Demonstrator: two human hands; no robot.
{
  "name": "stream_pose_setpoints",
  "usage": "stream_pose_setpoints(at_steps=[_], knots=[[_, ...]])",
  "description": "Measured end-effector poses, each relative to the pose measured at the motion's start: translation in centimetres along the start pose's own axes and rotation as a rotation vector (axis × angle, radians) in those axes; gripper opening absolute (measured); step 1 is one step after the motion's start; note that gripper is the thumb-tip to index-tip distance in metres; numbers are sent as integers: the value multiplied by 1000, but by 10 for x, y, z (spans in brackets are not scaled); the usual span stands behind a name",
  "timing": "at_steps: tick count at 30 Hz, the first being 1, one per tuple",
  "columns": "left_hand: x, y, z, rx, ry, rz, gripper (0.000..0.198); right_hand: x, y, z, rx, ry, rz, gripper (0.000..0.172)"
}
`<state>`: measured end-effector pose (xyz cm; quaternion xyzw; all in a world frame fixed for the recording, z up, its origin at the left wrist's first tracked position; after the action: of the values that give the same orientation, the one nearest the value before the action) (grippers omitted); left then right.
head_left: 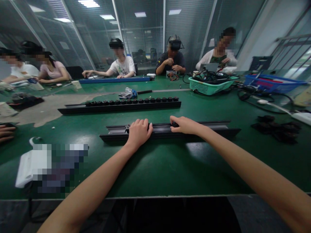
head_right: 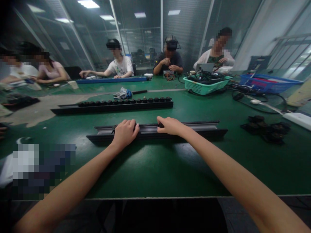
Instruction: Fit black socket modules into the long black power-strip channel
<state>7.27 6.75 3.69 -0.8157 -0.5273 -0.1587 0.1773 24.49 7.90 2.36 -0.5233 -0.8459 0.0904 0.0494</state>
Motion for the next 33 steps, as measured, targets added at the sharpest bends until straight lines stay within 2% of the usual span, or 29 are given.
stream_pose_setpoints(at_steps=[23,33], knots=[[0,0,0,-8,-3,-4,40,-9,14,-2,27,11,10,27],[0,0,0,13,-11,-8,39,-26,11,3,46,288,-93,35]])
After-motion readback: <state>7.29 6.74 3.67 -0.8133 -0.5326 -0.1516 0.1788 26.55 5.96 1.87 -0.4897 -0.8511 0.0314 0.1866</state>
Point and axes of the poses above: each hand's wrist, its own x-axis towards the middle knuckle, its own z-axis out of the palm, y = z × x, the point moved 9 cm from there along x, towards the middle knuckle, and after that the axes turned 2 degrees about -x, right-handed, at the moved point
